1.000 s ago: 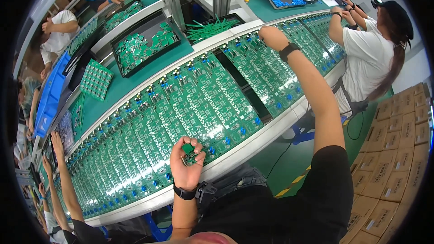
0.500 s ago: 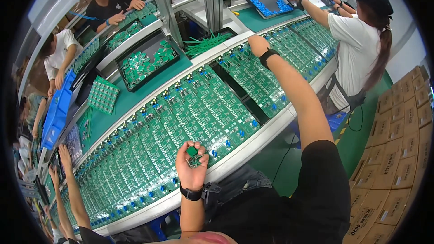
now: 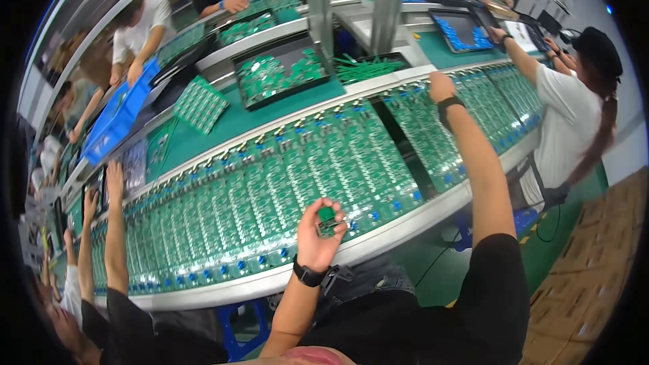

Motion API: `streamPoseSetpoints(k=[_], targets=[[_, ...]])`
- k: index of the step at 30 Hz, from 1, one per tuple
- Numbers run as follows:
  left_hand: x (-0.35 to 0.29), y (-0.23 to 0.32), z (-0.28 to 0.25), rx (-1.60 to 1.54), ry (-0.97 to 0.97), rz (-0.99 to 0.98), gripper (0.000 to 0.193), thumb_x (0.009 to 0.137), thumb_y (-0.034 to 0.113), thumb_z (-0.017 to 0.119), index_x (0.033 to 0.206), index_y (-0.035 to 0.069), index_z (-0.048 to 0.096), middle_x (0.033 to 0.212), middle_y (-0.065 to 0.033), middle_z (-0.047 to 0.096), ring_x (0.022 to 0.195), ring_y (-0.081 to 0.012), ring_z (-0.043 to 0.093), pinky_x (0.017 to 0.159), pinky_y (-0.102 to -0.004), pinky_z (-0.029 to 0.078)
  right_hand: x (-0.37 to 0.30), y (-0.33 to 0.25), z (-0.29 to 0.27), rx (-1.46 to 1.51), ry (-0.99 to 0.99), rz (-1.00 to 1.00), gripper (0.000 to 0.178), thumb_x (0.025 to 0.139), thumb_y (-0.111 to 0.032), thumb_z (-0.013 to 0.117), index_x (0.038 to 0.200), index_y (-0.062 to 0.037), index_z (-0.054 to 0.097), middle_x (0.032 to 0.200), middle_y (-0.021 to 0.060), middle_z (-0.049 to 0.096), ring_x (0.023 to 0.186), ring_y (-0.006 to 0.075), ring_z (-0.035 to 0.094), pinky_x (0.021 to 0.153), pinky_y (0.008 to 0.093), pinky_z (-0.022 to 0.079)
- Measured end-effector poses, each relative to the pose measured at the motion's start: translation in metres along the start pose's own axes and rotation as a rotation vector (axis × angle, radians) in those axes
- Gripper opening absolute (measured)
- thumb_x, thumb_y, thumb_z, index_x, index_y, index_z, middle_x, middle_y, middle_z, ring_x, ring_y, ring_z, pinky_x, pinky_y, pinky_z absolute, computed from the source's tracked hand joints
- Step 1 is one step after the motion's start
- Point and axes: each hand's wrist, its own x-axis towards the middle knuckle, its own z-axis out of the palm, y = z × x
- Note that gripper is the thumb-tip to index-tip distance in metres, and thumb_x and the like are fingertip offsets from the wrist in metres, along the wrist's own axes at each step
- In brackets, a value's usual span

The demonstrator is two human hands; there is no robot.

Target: Assembling electronic components on a production line track.

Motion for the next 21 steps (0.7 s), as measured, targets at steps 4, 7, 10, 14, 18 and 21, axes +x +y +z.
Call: streamPoseSetpoints(k=[4,7,10,14,18,21], targets=[[0.001,0.002,-0.003,0.026,-0.037,-0.006,0.017,0.088,0.023,0.047,0.084,0.007,0.05,0.083,-0.0052,0.053,0.073,-0.0146,0.048,0.059,-0.0257,0.036,0.002,-0.005,-0.001,0.009,0.014,-0.001,0.009,0.075,-0.008,0.051,0.077,-0.0017,0.057,0.079,0.0217,0.06,0.078,0.0372,0.059,0.068,0.0462,0.048],[0.001,0.003,-0.003,0.044,-0.045,-0.022,0.017,0.089,0.023,0.046,0.083,0.008,0.05,0.083,-0.0048,0.054,0.073,-0.0145,0.048,0.059,-0.0255,0.037,0.0,-0.007,0.002,0.012,0.074,-0.023,0.011,0.074,-0.01,0.053,0.072,0.0002,0.056,0.074,0.023,0.06,0.072,0.0378,0.06,0.065,0.0473,0.048],[0.0,0.003,-0.002,-0.007,-0.071,-0.017,0.017,0.089,0.023,0.046,0.083,0.008,0.05,0.083,-0.005,0.053,0.072,-0.0144,0.047,0.059,-0.0255,0.036,0.007,-0.007,0.002,-0.011,0.055,0.056,0.01,0.074,-0.009,0.053,0.071,0.0,0.056,0.073,0.0222,0.06,0.072,0.0382,0.059,0.065,0.0476,0.048],[0.004,0.0,0.008,0.002,-0.037,-0.027,0.015,0.089,0.021,0.045,0.082,0.007,0.048,0.081,-0.0054,0.05,0.07,-0.0147,0.044,0.055,-0.0242,0.035,0.007,0.013,0.019,-0.027,0.072,0.062,0.009,0.073,-0.008,0.052,0.07,-0.0007,0.056,0.072,0.0215,0.06,0.073,0.0386,0.059,0.065,0.0475,0.048],[0.001,0.0,0.009,0.001,-0.037,-0.025,0.015,0.088,0.02,0.045,0.081,0.007,0.048,0.08,-0.0053,0.049,0.07,-0.0148,0.044,0.055,-0.0241,0.035,0.005,-0.006,0.006,0.066,0.045,-0.013,0.008,0.073,-0.008,0.053,0.07,-0.001,0.056,0.072,0.0214,0.06,0.073,0.039,0.059,0.066,0.0474,0.048],[0.0,0.0,0.013,0.012,-0.003,-0.027,0.015,0.088,0.02,0.045,0.082,0.007,0.048,0.08,-0.0053,0.05,0.07,-0.0149,0.044,0.055,-0.0242,0.035,0.003,-0.012,-0.001,0.099,0.011,-0.002,0.009,0.072,-0.009,0.054,0.069,-0.0014,0.056,0.073,0.0218,0.06,0.072,0.0386,0.059,0.066,0.0471,0.047]])
